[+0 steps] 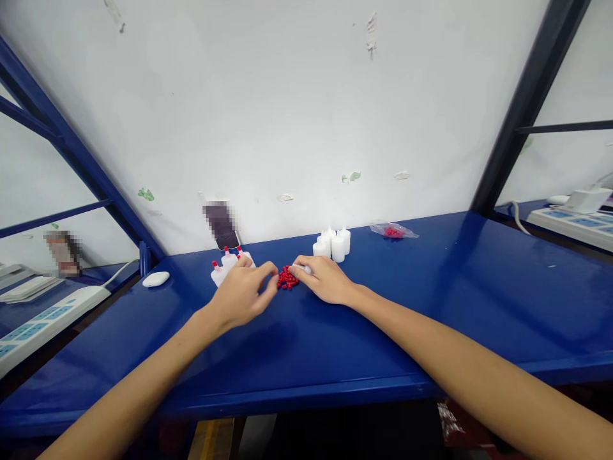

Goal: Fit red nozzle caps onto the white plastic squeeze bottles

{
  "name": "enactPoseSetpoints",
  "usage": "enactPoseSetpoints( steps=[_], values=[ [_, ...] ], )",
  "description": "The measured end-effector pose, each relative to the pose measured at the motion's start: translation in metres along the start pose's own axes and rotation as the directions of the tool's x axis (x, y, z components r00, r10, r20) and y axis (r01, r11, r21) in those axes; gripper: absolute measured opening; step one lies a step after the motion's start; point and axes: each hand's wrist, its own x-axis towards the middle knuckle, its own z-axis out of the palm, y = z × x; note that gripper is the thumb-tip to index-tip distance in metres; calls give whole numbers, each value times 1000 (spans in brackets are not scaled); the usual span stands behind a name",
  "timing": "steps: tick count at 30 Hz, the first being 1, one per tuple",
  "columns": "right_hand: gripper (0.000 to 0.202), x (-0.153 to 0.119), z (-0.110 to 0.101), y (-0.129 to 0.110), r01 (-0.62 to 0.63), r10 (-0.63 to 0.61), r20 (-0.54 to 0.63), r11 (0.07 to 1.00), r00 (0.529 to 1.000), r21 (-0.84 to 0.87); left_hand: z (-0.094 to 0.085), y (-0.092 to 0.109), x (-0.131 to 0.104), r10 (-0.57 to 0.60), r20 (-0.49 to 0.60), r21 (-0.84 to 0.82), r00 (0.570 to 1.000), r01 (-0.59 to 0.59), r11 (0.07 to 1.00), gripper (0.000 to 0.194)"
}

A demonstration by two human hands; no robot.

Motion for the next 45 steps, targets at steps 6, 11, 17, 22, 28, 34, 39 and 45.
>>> enactPoseSetpoints(
  steps=[6, 11, 17, 22, 28, 34, 39, 45],
  values=[
    [15, 0, -4, 1, -43, 43, -5, 999, 999, 10, 28, 10, 14, 26, 309, 156, 951, -78, 985, 21],
    [10, 0, 0, 5, -100, 102, 2, 971, 995, 219, 34, 1, 7, 129, 311, 76, 942, -160, 984, 26],
    [12, -1, 2, 5, -157, 125, 106, 910, 986, 383, 40, -3, 0, 94, 349, 69, 933, -126, 990, 26],
    [14, -1, 0, 5, -141, 90, 147, 914, 985, 381, 44, -3, -1, 142, 282, -10, 949, -145, 989, 24],
    [12, -1, 0, 7, -112, 71, 132, 936, 989, 335, 34, 2, -2, 129, 97, -306, 987, -94, 947, 23],
    [13, -2, 0, 2, -84, 40, 149, 947, 988, 309, 38, 6, -2, -79, -34, -559, 996, 47, 828, 16],
    [12, -5, 2, -4, -52, -21, 197, 932, 980, 358, 46, 17, 0, -324, -186, -772, 928, 66, 632, 12],
    [20, -6, 4, 0, -67, -44, 210, 866, 977, 495, 45, 26, 0, -343, -179, -875, 922, 11, 485, 11]
  ],
)
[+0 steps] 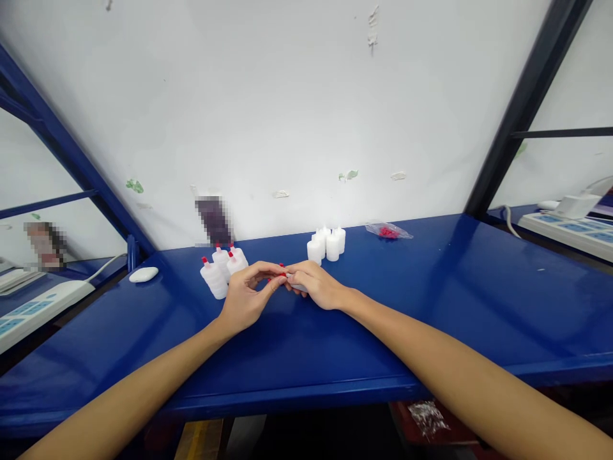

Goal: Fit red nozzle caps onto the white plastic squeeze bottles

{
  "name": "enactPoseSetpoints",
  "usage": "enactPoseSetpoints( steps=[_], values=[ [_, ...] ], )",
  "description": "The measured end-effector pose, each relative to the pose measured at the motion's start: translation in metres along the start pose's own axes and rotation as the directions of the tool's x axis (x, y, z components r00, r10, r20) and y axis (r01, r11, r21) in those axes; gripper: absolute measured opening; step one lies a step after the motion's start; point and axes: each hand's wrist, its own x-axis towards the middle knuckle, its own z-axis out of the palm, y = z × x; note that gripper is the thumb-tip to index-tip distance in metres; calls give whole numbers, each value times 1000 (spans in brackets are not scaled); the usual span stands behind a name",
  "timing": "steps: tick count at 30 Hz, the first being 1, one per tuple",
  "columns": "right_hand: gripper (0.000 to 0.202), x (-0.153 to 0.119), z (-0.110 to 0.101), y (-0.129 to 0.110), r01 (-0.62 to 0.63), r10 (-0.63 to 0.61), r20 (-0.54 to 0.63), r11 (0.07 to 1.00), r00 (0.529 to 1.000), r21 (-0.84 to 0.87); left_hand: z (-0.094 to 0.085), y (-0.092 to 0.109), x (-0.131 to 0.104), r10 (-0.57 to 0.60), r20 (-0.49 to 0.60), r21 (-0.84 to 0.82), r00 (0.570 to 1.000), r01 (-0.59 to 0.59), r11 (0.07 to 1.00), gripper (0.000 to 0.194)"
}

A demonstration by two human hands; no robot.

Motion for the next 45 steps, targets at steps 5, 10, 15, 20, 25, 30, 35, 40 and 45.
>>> enactPoseSetpoints(
  steps=[5, 10, 15, 20, 25, 30, 35, 40, 45],
  values=[
    [41, 1, 2, 1, 23, -23, -19, 1000, 1000, -18, -1, -1, -2, 7, -3, 80, 1000, -7, 997, 11],
    [46, 0, 3, -2, 17, -18, -22, 997, 1000, -71, 1, -1, -2, -3, 2, 144, 1000, 3, 990, 11],
    [41, 1, 5, 0, 8, -17, -41, 976, 999, -218, 1, 0, -3, 39, 22, 207, 999, -43, 977, 27],
    [35, 2, 9, 3, -43, 12, -116, 961, 993, -274, 0, 1, -4, 149, 73, 315, 986, -165, 935, 21],
    [34, 0, 11, 1, -6, -33, -124, 952, 992, -308, -3, 1, -2, 235, 144, 345, 961, -272, 898, 21],
    [38, -3, 11, -7, 103, -139, -59, 908, 988, -405, -29, 14, -3, 329, 156, 416, 931, -364, 833, 23],
    [22, -1, 16, -8, 14, -68, -40, 655, 997, -756, -79, 24, -36, 191, 227, 614, 955, -292, 733, 21],
    [32, 9, 34, -9, 96, -20, 96, 370, 995, -924, -113, 17, -65, -78, 289, 728, 954, -166, 665, 22],
    [31, 19, 43, -9, 127, 7, 135, 303, 991, -945, -121, 14, -65, -61, 245, 761, 968, -153, 630, 24]
  ],
)
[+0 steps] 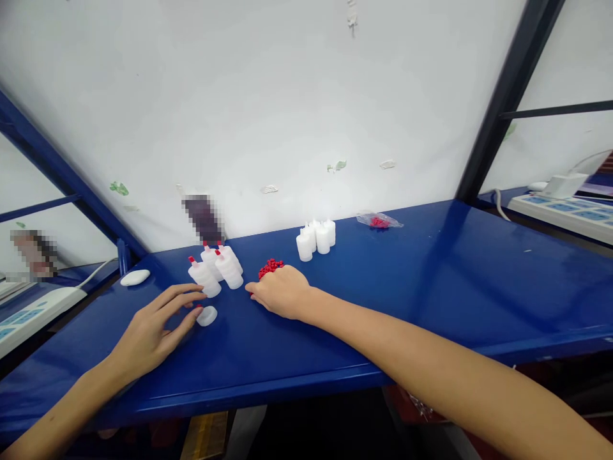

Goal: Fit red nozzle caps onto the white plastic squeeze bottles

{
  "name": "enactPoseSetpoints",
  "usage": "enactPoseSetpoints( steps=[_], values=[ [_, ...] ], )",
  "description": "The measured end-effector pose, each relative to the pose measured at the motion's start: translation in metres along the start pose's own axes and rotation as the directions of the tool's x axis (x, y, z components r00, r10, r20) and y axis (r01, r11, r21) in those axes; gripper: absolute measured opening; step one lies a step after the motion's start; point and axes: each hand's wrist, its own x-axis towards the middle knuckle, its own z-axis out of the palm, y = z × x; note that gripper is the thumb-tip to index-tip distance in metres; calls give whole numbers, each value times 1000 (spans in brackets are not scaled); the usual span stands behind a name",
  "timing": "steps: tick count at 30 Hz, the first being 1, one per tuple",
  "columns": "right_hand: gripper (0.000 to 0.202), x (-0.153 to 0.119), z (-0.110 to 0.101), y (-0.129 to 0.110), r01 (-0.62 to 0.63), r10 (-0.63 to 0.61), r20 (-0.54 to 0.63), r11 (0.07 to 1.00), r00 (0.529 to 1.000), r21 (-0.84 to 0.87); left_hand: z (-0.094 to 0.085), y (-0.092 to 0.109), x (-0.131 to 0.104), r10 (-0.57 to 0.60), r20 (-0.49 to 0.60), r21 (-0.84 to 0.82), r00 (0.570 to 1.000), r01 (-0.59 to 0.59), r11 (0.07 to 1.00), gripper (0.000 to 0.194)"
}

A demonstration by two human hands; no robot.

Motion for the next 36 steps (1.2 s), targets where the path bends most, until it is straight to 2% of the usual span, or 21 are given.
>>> enactPoseSetpoints(
  steps=[4, 6, 7, 8, 10, 12, 13, 15, 20, 23, 27, 32, 34, 36],
  values=[
    [24, -1, 0, 4, -10, 12, -16, 995, 1000, 98, 5, 16, 5, 117, -78, -4, 990, -118, 993, 20],
    [21, -4, -3, 6, -30, 51, -71, 963, 996, 268, 13, 28, 13, 174, -59, 19, 983, -173, 985, 23],
    [22, -6, -4, 6, -36, 81, -97, 916, 992, 399, 18, 33, 19, 178, -47, 42, 983, -176, 983, 26],
    [24, -7, -6, 7, -35, 113, -110, 837, 987, 547, 22, 38, 27, 161, -42, 71, 986, -158, 985, 30],
    [31, -9, -9, 9, -25, 171, -93, 587, 981, 809, 31, 43, 47, 136, -92, 80, 986, -129, 988, 30],
    [36, -10, -10, 13, -22, 226, -57, 333, 973, 943, 38, 44, 69, 152, -189, 35, 970, -148, 988, 19],
    [37, -10, -10, 16, -20, 259, -47, 250, 965, 968, 40, 43, 79, 169, -226, 8, 959, -172, 985, 15],
    [37, -10, -9, 23, -9, 323, -50, 179, 945, 984, 44, 42, 96, 210, -277, -37, 937, -229, 973, 10],
    [41, -7, -6, 32, 85, 398, -133, 138, 908, 987, 52, 43, 115, 261, -399, -106, 879, -327, 939, 12],
    [43, -9, -6, 29, 108, 415, -163, 154, 895, 982, 57, 48, 114, 214, -432, -176, 876, -315, 933, 11],
    [30, -15, -8, 23, 94, 332, -190, 284, 924, 954, 60, 57, 106, 93, -414, -318, 906, -240, 917, 13],
    [16, -23, -8, 20, 93, 232, -243, 518, 942, 851, 61, 65, 93, 134, -306, -439, 943, -264, 859, 16],
    [14, -23, -7, 21, 84, 208, -246, 576, 947, 813, 63, 66, 90, 126, -289, -452, 949, -252, 856, 16],
    [13, -24, -6, 21, 76, 196, -235, 592, 952, 802, 64, 68, 89, 122, -281, -460, 952, -245, 854, 15]
  ],
)
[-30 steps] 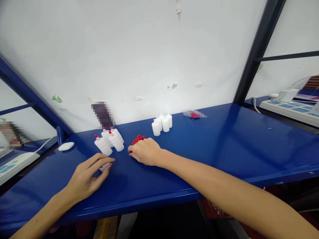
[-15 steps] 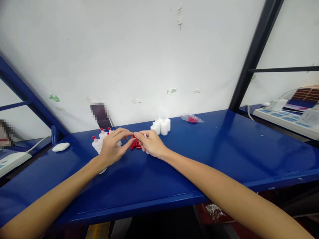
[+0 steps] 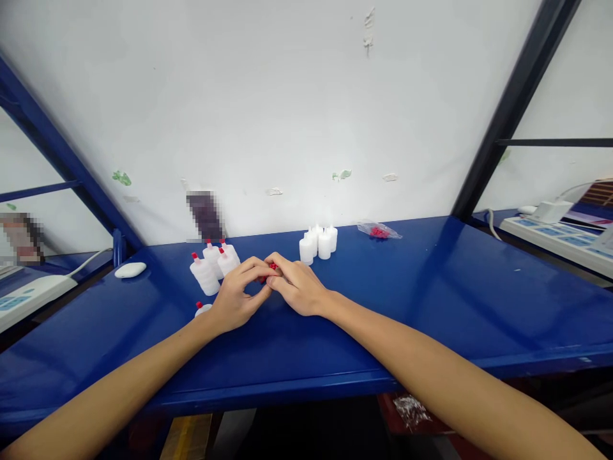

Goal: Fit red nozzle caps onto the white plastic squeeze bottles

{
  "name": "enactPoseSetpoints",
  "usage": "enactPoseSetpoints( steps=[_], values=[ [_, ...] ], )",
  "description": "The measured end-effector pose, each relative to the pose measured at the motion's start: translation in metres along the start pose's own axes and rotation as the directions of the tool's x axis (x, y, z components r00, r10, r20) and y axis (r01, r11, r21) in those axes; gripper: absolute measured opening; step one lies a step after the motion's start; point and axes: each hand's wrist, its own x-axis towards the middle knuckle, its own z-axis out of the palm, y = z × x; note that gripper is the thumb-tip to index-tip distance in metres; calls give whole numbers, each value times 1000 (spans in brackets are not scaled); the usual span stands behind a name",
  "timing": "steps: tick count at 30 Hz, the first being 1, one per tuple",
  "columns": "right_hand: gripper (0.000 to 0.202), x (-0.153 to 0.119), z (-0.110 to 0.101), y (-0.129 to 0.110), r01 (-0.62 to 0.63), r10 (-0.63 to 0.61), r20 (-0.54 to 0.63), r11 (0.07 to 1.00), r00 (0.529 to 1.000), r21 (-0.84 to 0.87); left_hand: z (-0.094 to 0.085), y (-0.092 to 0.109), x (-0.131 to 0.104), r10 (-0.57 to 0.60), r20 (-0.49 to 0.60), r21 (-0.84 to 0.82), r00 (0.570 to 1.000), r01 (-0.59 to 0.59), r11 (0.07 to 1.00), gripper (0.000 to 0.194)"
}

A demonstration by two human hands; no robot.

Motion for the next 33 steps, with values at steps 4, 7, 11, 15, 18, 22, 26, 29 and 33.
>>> enactPoseSetpoints(
  steps=[4, 7, 11, 15, 18, 22, 26, 29, 33],
  values=[
    [17, -1, 2, 2, 0, 0, -1, 996, 1000, 84, 3, 3, -1, -10, -1, -31, 1000, 10, 999, 11],
    [19, -1, 4, 4, 17, -15, -12, 985, 1000, 173, 4, 5, 0, -44, -31, -83, 999, 41, 996, 11],
    [20, -1, 4, 3, 18, -15, -13, 971, 1000, 240, 4, 6, 1, -60, -56, -133, 997, 52, 990, 11],
    [27, -1, 3, -1, 11, -6, -19, 967, 1000, 255, 3, 7, 1, -20, -49, -90, 999, 16, 996, 10],
    [29, -2, 2, -4, 8, -5, -13, 975, 1000, 221, 5, 8, 0, -9, -29, -50, 1000, 7, 999, 9],
    [27, -4, 1, -8, 48, -45, -20, 983, 999, 178, 4, 15, 1, -23, 10, 12, 1000, 23, 1000, 11],
    [32, -5, -3, -9, 88, -89, 10, 994, 996, 64, -18, 26, -2, -28, 10, 154, 1000, 26, 988, 11],
    [29, -2, -11, -5, 43, -50, -57, 992, 997, -118, -50, 29, -19, -74, -54, 286, 996, 87, 954, 5],
    [19, 10, -34, 3, -40, -35, -365, 980, 930, -195, -89, 21, -53, -276, -144, 428, 950, 311, 849, 12]
  ],
)
